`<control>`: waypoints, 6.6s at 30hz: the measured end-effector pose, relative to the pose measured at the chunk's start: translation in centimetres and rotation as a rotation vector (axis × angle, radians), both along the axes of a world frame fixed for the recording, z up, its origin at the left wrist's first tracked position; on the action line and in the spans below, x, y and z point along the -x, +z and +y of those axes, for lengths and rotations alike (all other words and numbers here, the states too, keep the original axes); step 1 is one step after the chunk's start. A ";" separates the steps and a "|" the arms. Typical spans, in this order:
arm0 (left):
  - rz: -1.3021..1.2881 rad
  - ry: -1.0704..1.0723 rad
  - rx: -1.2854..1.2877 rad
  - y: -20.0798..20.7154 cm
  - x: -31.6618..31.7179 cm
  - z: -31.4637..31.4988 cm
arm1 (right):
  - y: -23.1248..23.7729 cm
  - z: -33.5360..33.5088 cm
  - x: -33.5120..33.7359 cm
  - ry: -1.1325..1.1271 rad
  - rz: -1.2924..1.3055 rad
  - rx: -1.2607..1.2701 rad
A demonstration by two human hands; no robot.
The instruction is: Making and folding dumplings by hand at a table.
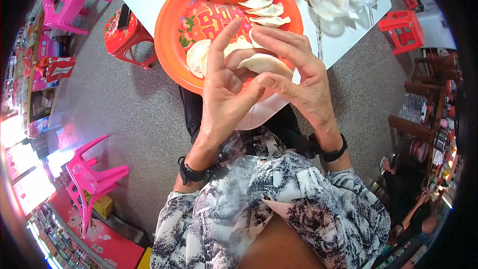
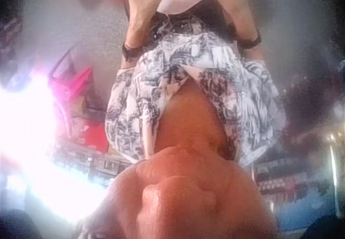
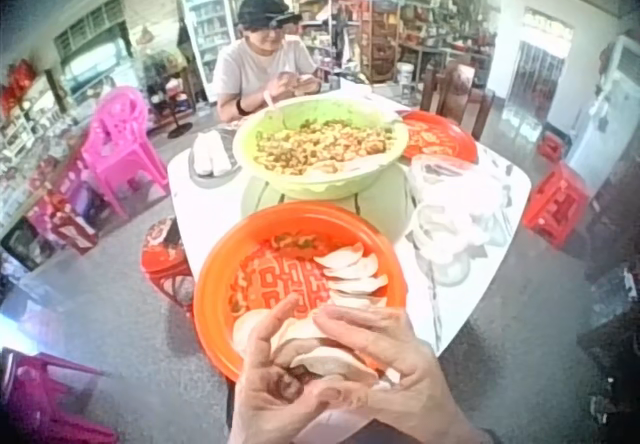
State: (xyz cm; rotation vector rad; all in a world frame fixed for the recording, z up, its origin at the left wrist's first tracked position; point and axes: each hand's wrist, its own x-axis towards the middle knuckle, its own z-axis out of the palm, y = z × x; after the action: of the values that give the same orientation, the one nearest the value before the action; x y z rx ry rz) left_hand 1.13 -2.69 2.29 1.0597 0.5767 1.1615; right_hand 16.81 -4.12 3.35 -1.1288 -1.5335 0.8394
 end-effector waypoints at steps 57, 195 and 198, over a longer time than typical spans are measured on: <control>0.320 -0.004 -0.202 -0.6 0.7 0.0 | 0.0 0.3 -0.3 0.110 -0.103 -0.056; 0.266 0.249 0.052 -1.1 -0.3 0.6 | -2.3 1.2 1.8 -0.203 0.154 -0.005; 0.270 0.281 0.061 -1.4 -0.3 0.6 | -2.4 1.3 2.0 -0.225 0.100 -0.040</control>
State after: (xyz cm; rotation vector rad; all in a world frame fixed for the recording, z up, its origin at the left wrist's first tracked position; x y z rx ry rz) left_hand 1.43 -2.11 0.85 1.1151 0.9929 1.2415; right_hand 14.83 -2.77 0.94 -1.1869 -1.3082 0.6985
